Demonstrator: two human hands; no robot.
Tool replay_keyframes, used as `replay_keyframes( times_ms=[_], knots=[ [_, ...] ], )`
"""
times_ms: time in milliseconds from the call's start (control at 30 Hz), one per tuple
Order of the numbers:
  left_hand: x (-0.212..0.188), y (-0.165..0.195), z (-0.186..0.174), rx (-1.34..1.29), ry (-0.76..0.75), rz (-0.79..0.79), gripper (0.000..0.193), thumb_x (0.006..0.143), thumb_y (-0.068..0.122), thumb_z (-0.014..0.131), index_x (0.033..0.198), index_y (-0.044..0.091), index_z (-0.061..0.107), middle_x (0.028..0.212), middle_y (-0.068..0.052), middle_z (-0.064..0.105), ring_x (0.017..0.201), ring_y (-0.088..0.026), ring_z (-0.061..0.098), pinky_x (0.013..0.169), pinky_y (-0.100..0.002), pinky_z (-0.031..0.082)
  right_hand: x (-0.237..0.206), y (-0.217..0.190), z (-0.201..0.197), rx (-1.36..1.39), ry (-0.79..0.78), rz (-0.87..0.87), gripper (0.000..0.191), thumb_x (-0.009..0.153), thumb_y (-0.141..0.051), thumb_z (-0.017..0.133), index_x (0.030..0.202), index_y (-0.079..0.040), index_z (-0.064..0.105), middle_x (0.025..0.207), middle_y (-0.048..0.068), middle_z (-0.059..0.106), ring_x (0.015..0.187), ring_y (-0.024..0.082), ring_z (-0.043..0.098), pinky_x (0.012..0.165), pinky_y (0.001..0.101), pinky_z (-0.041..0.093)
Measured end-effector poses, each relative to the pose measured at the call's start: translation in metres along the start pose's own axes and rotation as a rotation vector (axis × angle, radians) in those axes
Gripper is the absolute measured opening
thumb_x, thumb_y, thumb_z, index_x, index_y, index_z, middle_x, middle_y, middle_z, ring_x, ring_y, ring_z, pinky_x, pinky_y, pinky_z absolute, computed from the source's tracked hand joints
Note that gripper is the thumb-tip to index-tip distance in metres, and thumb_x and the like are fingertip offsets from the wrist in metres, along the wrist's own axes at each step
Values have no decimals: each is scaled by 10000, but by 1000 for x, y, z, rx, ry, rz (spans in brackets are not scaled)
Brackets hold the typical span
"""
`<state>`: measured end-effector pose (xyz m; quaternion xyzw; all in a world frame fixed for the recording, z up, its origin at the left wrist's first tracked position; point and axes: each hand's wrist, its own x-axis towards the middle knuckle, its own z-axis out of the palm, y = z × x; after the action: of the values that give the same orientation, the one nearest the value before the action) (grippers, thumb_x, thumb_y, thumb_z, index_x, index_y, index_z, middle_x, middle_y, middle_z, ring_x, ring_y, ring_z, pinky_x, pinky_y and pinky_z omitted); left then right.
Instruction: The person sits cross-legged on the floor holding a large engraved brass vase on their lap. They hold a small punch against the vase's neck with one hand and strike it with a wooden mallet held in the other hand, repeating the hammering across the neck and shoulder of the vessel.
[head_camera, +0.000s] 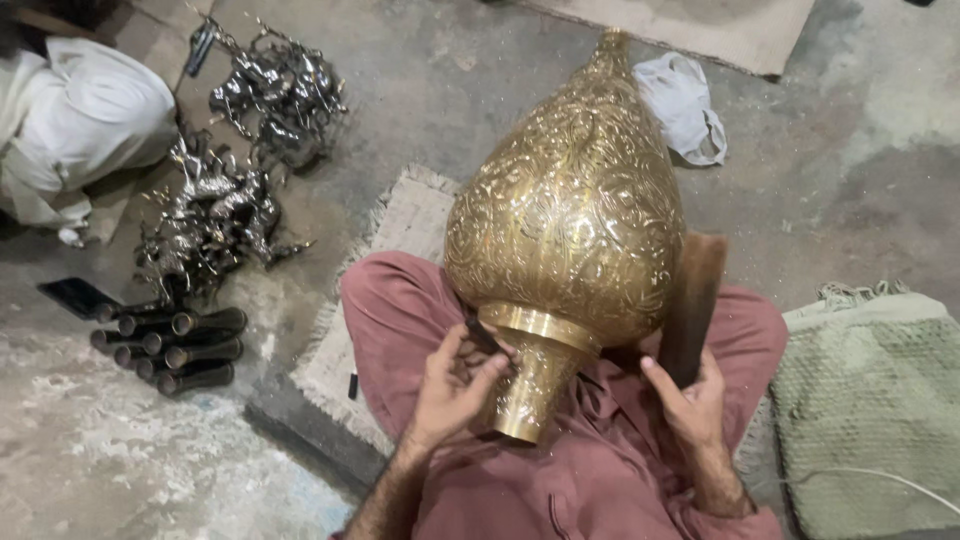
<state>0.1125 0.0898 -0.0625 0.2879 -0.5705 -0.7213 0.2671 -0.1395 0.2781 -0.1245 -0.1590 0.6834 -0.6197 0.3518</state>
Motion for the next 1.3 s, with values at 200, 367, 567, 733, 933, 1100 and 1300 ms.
replay_keyframes(
  times_ms=[200,367,567,733,933,1100,1300],
  knots=[
    [0,15,12,115,57,-56,325,996,8,654,1299,-30,542,1115,-106,761,1038,-147,727,929,-300,619,13,-27,-2,-29,-176,-241,291,963,-46,742,1191,-3,566,963,7,654,833,82,635,729,231,541],
    [4,22,29,223,-5,7,322,1018,2,641,1321,-23,536,1176,-113,752,1115,-169,734,1001,-327,629,21,-68,5,-78,-282,-386,445,932,-45,767,1302,-9,524,1018,43,662,903,112,662,788,256,568],
    [16,26,38,392,-66,39,311,1016,25,663,1317,0,592,1140,-116,781,1051,-178,775,928,-318,665,34,-116,0,-707,-312,-698,676,797,-70,758,1418,-16,497,1096,145,702,947,230,716,797,379,609],
    [21,29,37,603,-100,134,398,974,78,718,1345,1,594,1081,-108,787,956,-169,788,821,-296,658,40,-131,-11,-1088,-330,-683,751,775,-119,798,1467,-59,513,999,140,688,849,312,696,734,451,583],
    [22,30,36,615,-110,119,417,975,76,724,1361,-9,592,1116,-130,786,979,-192,794,831,-305,659,52,-144,-17,-1155,-376,-746,725,769,-140,775,1441,-78,510,1024,131,691,847,273,688,706,437,554],
    [24,31,35,660,-90,159,419,957,83,743,1334,-24,594,1125,-158,769,988,-224,793,820,-316,650,51,-154,-3,-646,-455,-684,660,900,-139,715,1479,1,431,1115,126,642,914,276,691,762,406,621],
    [27,32,34,674,-120,164,390,964,95,733,1318,-8,604,1135,-162,770,1000,-225,795,836,-318,655,54,-164,2,-714,-434,-607,578,956,-108,725,1472,-95,466,1109,107,664,790,205,677,660,354,585]
  ],
)
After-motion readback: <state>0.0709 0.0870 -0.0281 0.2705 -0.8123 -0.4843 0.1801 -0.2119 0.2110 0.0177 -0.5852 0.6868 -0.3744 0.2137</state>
